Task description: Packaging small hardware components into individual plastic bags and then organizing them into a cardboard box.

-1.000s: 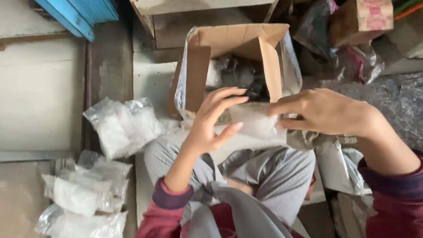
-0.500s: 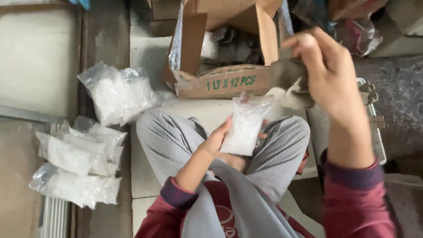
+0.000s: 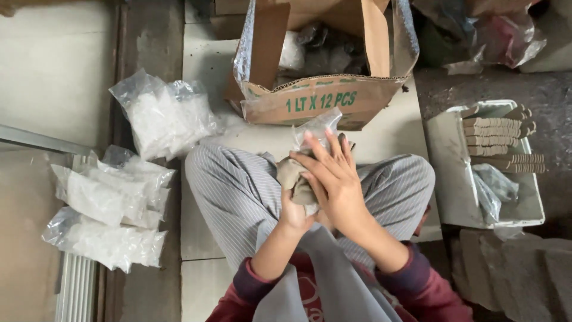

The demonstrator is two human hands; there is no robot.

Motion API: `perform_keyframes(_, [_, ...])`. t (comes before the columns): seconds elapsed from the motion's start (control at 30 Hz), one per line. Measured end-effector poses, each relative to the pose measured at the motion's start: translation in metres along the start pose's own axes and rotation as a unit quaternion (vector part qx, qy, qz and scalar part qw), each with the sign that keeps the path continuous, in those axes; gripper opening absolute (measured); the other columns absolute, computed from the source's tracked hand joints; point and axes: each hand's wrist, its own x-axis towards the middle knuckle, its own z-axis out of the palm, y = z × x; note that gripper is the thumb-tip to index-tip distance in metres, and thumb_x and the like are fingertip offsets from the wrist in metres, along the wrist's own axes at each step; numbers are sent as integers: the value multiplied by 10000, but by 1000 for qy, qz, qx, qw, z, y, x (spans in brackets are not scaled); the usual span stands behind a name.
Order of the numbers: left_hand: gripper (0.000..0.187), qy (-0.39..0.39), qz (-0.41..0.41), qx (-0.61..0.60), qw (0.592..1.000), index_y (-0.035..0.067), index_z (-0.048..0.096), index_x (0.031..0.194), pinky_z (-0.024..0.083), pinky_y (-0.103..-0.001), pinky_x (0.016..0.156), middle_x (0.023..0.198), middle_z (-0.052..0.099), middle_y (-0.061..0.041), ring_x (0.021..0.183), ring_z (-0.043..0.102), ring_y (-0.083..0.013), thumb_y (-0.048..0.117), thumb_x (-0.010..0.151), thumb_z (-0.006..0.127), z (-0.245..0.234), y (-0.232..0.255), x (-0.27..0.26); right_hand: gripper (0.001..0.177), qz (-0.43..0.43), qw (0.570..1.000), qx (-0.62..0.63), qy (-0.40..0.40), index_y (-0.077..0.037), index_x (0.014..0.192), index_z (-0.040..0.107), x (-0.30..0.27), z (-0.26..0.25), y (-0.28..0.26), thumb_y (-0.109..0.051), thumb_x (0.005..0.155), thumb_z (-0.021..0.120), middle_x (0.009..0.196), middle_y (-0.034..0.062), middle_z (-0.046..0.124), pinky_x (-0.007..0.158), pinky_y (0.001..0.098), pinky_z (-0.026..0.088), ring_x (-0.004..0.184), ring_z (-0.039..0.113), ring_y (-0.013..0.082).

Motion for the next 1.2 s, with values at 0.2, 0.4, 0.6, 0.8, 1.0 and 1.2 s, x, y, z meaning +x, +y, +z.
perform_keyframes(0.2, [568,69,73,31,994,100,548,1318,562,-503,905,1191,656,-194,1052,659,-319,582,1040,438,3,-9,-9,536,105,979,114,135,-165,1494,569,28,3,-23,92,1024,591,1534,137,538,1146,487,450,1450,441,362])
perform_keyframes(0.4, [482,134,135,66,980,135,604,1232,598,-448,861,1109,702,-140,967,698,-266,550,1051,438,10,9,-2,414,42,998,32,42,-210,1335,715,-10,12,-41,-179,921,719,1410,67,655,1216,505,310,1444,452,358])
perform_keyframes(0.6, [420,211,199,86,953,171,659,1146,634,-393,818,1027,748,-86,882,736,-213,517,1062,438,16,4,-9,222,10,993,82,82,-98,1026,816,-16,2,-21,40,881,719,1063,61,803,1005,454,577,1060,751,333])
perform_keyframes(0.8, [553,227,163,185,942,151,634,1297,580,-409,956,1190,725,-95,1030,691,-204,571,1029,394,26,-6,-22,199,127,987,52,89,-125,1110,785,4,-17,-16,-64,920,779,1152,91,777,948,412,574,1149,713,303])
perform_keyframes(1.0, [519,282,194,207,916,109,660,1293,561,-346,962,1188,718,-63,1025,657,-131,494,1069,393,14,-8,-27,85,81,990,39,111,-32,986,778,0,3,-6,6,965,705,1103,164,779,854,444,597,1041,737,381])
perform_keyframes(1.2, [725,360,189,255,878,-35,486,1433,373,-440,1182,1376,564,-220,1324,518,-258,558,1016,504,-1,-10,-16,178,184,975,102,76,-104,1030,797,24,-23,-8,16,901,772,1056,90,794,860,395,601,1051,737,305])
